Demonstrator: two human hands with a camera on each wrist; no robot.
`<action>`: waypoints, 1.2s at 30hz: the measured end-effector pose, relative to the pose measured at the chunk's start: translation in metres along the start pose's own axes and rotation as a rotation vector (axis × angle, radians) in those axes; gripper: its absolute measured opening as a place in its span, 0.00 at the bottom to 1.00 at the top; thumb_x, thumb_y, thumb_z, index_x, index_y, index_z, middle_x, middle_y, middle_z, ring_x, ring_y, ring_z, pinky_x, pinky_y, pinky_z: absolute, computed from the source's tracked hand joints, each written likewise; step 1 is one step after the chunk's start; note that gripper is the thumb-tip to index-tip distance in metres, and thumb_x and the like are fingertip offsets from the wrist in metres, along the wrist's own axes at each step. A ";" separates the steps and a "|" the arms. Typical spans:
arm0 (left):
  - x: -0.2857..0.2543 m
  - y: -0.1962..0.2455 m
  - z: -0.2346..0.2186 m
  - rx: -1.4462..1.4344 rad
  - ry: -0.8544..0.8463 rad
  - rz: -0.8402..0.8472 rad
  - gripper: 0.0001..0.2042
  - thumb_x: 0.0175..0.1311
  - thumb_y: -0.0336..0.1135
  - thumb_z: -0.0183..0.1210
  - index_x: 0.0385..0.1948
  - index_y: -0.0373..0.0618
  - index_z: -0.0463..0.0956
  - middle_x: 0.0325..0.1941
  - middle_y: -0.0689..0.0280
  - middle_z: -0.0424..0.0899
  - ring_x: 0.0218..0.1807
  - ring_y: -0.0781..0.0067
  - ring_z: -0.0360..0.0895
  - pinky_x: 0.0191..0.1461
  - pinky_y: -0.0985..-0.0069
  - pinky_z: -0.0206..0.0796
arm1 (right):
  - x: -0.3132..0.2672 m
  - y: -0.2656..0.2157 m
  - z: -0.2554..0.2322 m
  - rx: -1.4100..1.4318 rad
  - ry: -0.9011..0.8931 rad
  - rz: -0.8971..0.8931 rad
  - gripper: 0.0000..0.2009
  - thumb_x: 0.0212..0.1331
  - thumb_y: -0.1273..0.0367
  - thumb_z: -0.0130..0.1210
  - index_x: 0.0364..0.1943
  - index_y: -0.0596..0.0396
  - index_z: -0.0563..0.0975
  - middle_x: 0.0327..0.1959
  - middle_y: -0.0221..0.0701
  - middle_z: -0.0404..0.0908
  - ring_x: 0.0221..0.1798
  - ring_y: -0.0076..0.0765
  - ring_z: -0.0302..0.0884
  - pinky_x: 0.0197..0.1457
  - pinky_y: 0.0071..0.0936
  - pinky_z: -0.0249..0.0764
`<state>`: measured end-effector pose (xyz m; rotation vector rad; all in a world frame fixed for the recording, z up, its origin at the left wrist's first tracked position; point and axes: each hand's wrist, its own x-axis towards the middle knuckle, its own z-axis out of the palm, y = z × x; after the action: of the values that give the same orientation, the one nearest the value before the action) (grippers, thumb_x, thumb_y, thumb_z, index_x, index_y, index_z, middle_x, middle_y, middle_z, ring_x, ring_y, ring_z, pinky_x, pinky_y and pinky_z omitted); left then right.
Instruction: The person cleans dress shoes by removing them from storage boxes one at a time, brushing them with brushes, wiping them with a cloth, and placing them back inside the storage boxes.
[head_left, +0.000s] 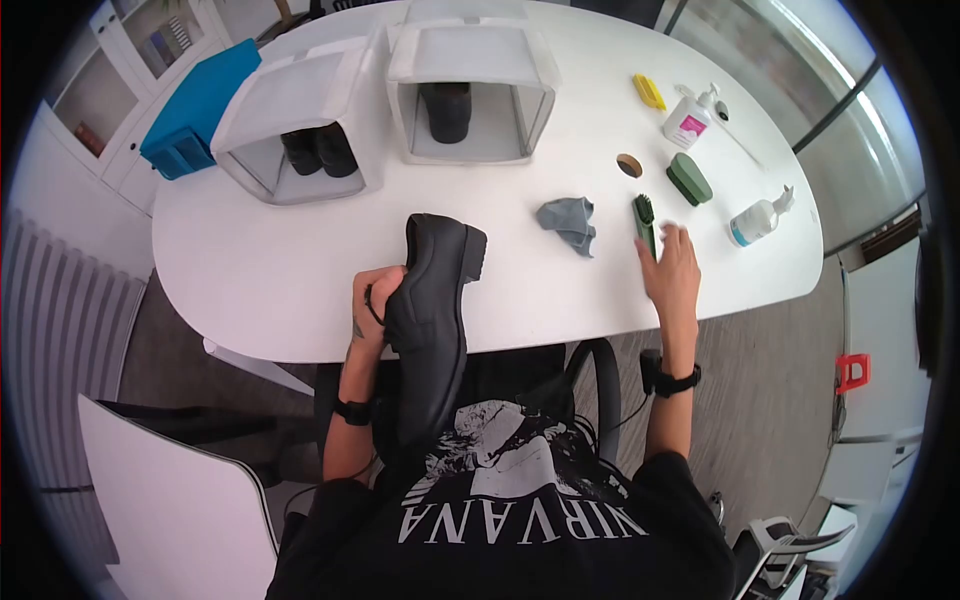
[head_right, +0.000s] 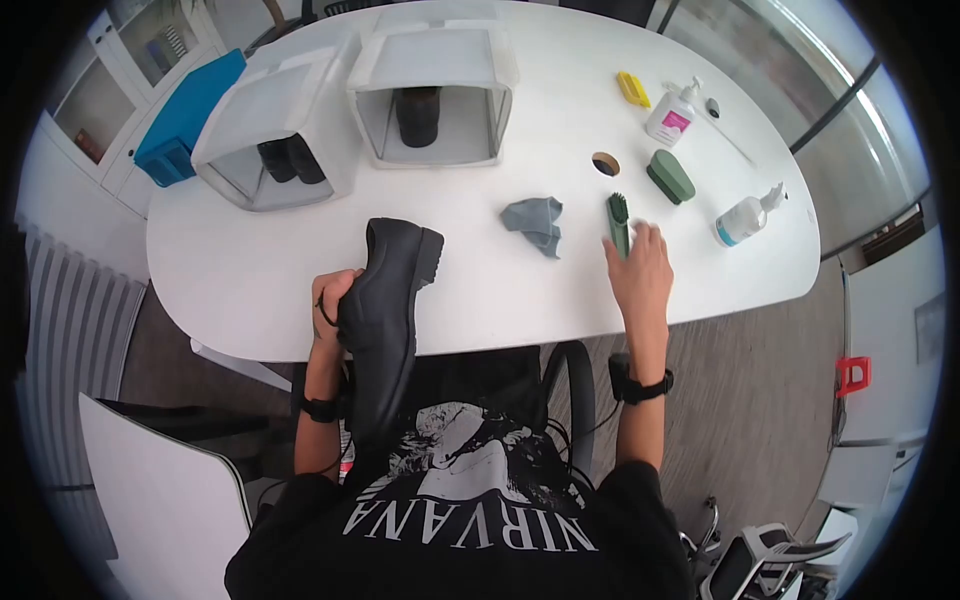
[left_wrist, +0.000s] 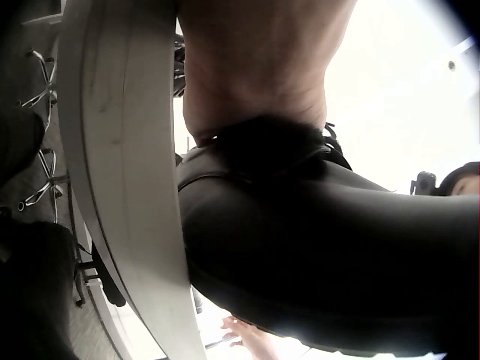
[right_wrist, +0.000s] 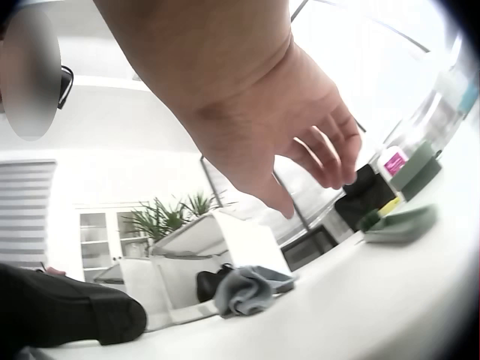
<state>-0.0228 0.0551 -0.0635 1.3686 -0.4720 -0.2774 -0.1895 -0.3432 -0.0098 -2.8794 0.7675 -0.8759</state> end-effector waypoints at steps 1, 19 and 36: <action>0.001 0.001 0.000 0.005 0.010 0.007 0.23 0.75 0.46 0.52 0.22 0.36 0.73 0.21 0.74 0.72 0.26 0.83 0.66 0.29 0.77 0.55 | -0.006 0.014 0.007 0.009 0.004 -0.008 0.20 0.64 0.62 0.65 0.51 0.65 0.78 0.52 0.46 0.82 0.49 0.55 0.84 0.50 0.46 0.81; 0.000 -0.040 0.000 0.054 0.278 0.079 0.24 0.75 0.46 0.55 0.19 0.38 0.70 0.18 0.74 0.71 0.25 0.82 0.67 0.30 0.76 0.57 | -0.011 0.045 0.012 0.393 -0.277 0.393 0.17 0.68 0.65 0.49 0.32 0.69 0.79 0.22 0.48 0.82 0.28 0.53 0.85 0.37 0.47 0.79; -0.001 -0.002 -0.004 0.085 0.078 -0.010 0.23 0.72 0.47 0.51 0.24 0.32 0.77 0.22 0.68 0.80 0.26 0.80 0.74 0.31 0.76 0.64 | -0.064 -0.140 -0.012 0.960 -0.781 -0.082 0.15 0.76 0.60 0.55 0.51 0.59 0.75 0.21 0.41 0.72 0.25 0.40 0.71 0.33 0.38 0.66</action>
<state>-0.0219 0.0587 -0.0659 1.4599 -0.4158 -0.2133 -0.1794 -0.1892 -0.0081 -2.0672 0.0776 -0.0049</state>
